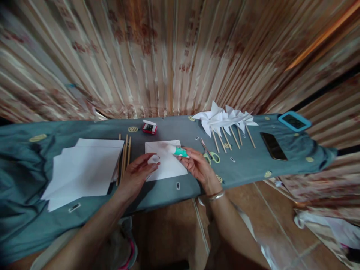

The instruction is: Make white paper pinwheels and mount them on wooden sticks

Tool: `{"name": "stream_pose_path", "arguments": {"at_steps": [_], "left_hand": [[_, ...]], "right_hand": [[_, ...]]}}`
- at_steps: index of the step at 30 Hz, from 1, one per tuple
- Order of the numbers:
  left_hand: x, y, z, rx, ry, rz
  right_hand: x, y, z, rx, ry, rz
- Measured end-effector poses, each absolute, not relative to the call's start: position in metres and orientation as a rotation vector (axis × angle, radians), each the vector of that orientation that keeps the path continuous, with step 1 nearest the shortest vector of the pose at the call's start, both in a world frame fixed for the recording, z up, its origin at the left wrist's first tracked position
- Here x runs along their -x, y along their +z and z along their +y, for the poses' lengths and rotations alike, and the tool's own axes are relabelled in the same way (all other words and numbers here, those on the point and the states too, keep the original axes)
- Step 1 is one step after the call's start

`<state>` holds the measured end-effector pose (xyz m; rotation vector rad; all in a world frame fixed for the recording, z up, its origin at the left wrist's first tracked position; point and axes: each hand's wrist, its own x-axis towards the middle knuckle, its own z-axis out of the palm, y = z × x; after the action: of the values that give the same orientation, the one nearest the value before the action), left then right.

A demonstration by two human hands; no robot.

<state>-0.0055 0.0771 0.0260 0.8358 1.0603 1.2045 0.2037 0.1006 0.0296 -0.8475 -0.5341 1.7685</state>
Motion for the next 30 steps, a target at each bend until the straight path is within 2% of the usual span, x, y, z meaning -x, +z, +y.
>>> {"name": "stream_pose_path", "arguments": {"at_steps": [9,18,30], "left_hand": [[0.006,0.03,0.077,-0.757,1.231,1.037],[0.012,0.025,0.078,-1.031,1.113,1.157],[0.025,0.021,0.075,-1.367,1.021,1.234]], "right_hand": [[-0.195,0.028,0.095,0.902,1.807,-0.75],[-0.198,0.038,0.093,1.077,1.669,-0.912],[-0.185,0.028,0.089,1.107,1.702,-0.922]]}}
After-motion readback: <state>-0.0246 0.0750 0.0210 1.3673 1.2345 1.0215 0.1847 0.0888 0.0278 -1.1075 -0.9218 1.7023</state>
